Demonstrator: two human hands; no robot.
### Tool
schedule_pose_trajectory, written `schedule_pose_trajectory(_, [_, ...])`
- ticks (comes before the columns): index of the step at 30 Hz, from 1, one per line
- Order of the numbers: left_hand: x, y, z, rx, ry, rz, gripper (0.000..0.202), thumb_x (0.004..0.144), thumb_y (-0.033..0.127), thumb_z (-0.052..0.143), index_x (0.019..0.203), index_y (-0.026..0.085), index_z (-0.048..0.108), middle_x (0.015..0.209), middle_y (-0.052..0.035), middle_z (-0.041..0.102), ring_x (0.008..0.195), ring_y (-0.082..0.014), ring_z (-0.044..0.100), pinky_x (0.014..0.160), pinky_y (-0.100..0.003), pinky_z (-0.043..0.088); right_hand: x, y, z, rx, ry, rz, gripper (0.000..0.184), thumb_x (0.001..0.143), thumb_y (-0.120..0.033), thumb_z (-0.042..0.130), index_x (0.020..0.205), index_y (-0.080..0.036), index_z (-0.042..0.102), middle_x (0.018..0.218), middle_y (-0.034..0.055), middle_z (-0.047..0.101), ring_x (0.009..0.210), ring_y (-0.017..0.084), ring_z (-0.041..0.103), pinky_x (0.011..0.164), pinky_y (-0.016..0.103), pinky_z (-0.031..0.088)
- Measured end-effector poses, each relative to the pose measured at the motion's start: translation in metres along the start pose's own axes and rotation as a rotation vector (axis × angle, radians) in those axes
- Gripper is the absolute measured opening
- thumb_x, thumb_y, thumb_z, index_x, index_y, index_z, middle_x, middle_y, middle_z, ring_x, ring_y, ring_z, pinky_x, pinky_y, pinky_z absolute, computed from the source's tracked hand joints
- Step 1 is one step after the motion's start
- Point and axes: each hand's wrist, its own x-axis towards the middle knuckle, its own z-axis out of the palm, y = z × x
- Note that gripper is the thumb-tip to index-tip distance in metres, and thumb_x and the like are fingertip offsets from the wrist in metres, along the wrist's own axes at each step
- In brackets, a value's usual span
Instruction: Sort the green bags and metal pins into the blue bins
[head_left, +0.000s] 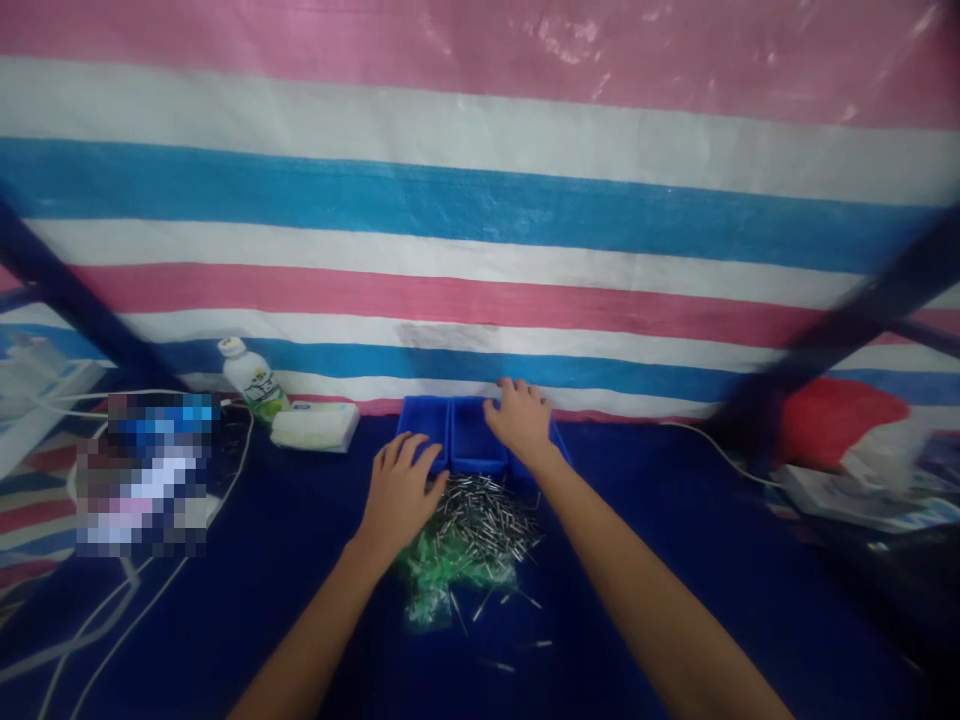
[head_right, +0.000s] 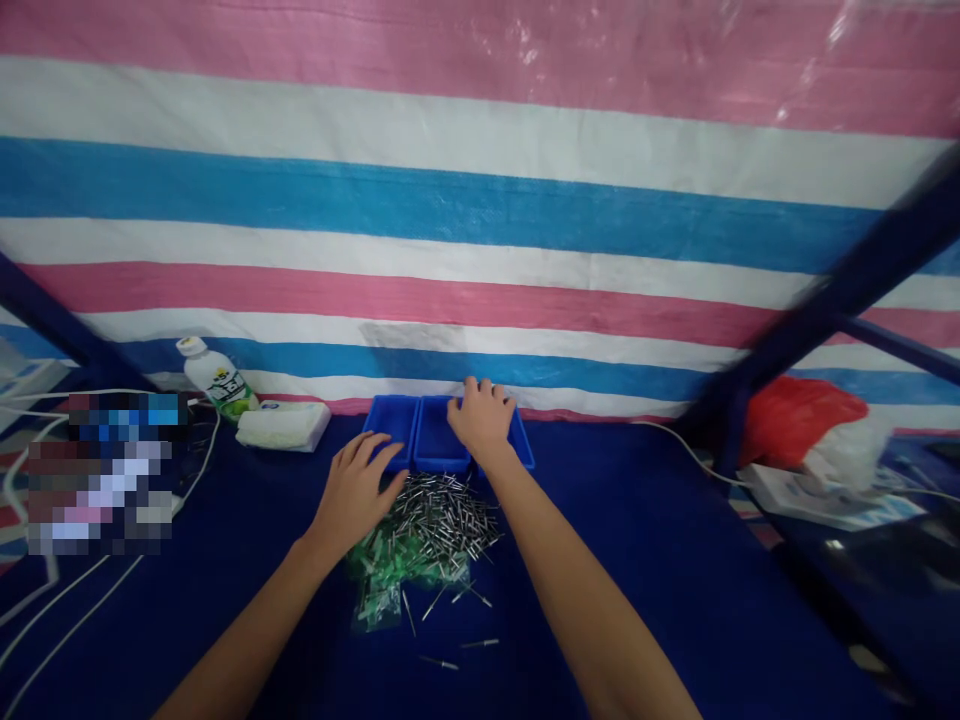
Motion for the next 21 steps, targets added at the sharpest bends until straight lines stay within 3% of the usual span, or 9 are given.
schedule_pose_trajectory(3, [-0.004, -0.015, 0.01, -0.008, -0.01, -0.016, 0.032, 0.092, 0.031, 0.066, 0.123, 0.025, 0.065, 0.13, -0.0091, 0.061, 0.128, -0.0331, 0.049, 0.1, -0.051, 0.044, -0.025, 0.032, -0.005, 0.116, 0.056, 0.09, 0.041, 0.094, -0.043, 0.049, 0.126, -0.021, 0.061, 0.127, 0.0153, 0.063, 0.121, 0.037, 0.052, 0.097, 0.055, 0.038])
schedule_pose_trajectory(6, [-0.004, -0.018, 0.017, -0.06, -0.026, -0.01, 0.023, 0.094, 0.028, 0.063, 0.116, 0.025, 0.067, 0.122, -0.0074, 0.065, 0.119, -0.029, 0.056, 0.096, -0.046, 0.047, -0.052, 0.066, 0.006, 0.351, 0.095, 0.142, 0.047, 0.09, -0.054, 0.052, 0.122, -0.022, 0.063, 0.126, 0.0138, 0.063, 0.116, 0.036, 0.057, 0.096, 0.053, 0.043])
schedule_pose_trajectory(9, [-0.005, -0.018, 0.02, -0.14, 0.004, 0.006, 0.02, 0.095, 0.023, 0.06, 0.113, 0.025, 0.068, 0.117, -0.0058, 0.066, 0.113, -0.0248, 0.059, 0.098, -0.044, 0.047, -0.072, 0.085, 0.028, 0.587, 0.301, 0.083, 0.039, 0.09, -0.05, 0.053, 0.11, -0.018, 0.067, 0.114, 0.0127, 0.066, 0.109, 0.029, 0.061, 0.099, 0.047, 0.044])
schedule_pose_trajectory(12, [-0.008, -0.019, 0.022, -0.219, 0.062, 0.051, 0.025, 0.094, 0.02, 0.06, 0.118, 0.024, 0.066, 0.119, -0.0066, 0.065, 0.116, -0.0244, 0.058, 0.101, -0.045, 0.047, -0.078, 0.088, 0.044, 0.63, 0.39, 0.019, 0.032, 0.089, -0.045, 0.057, 0.104, -0.018, 0.068, 0.112, 0.0125, 0.065, 0.11, 0.029, 0.061, 0.101, 0.047, 0.044])
schedule_pose_trajectory(15, [-0.01, -0.021, 0.022, -0.274, 0.087, 0.104, 0.029, 0.091, 0.018, 0.061, 0.119, 0.023, 0.065, 0.121, -0.0073, 0.064, 0.12, -0.0254, 0.055, 0.106, -0.048, 0.045, -0.077, 0.087, 0.047, 0.602, 0.368, -0.015, 0.032, 0.089, -0.043, 0.059, 0.107, -0.018, 0.067, 0.115, 0.0133, 0.063, 0.112, 0.029, 0.06, 0.1, 0.049, 0.045])
schedule_pose_trajectory(19, [-0.01, -0.017, 0.017, -0.247, 0.178, 0.09, 0.031, 0.088, 0.023, 0.066, 0.119, 0.022, 0.065, 0.126, -0.01, 0.061, 0.13, -0.0304, 0.048, 0.109, -0.056, 0.041, -0.081, 0.081, 0.033, 0.481, 0.491, -0.121, 0.032, 0.088, -0.041, 0.063, 0.11, -0.018, 0.066, 0.122, 0.0143, 0.06, 0.125, 0.033, 0.051, 0.107, 0.055, 0.038])
schedule_pose_trajectory(21, [-0.012, -0.012, 0.013, -0.206, 0.271, 0.071, 0.029, 0.089, 0.024, 0.065, 0.118, 0.02, 0.065, 0.125, -0.0111, 0.061, 0.13, -0.0321, 0.048, 0.109, -0.059, 0.04, -0.091, 0.072, 0.02, 0.453, 0.517, -0.25, 0.021, 0.089, -0.034, 0.064, 0.104, -0.02, 0.067, 0.113, 0.0113, 0.063, 0.118, 0.031, 0.054, 0.105, 0.053, 0.039])
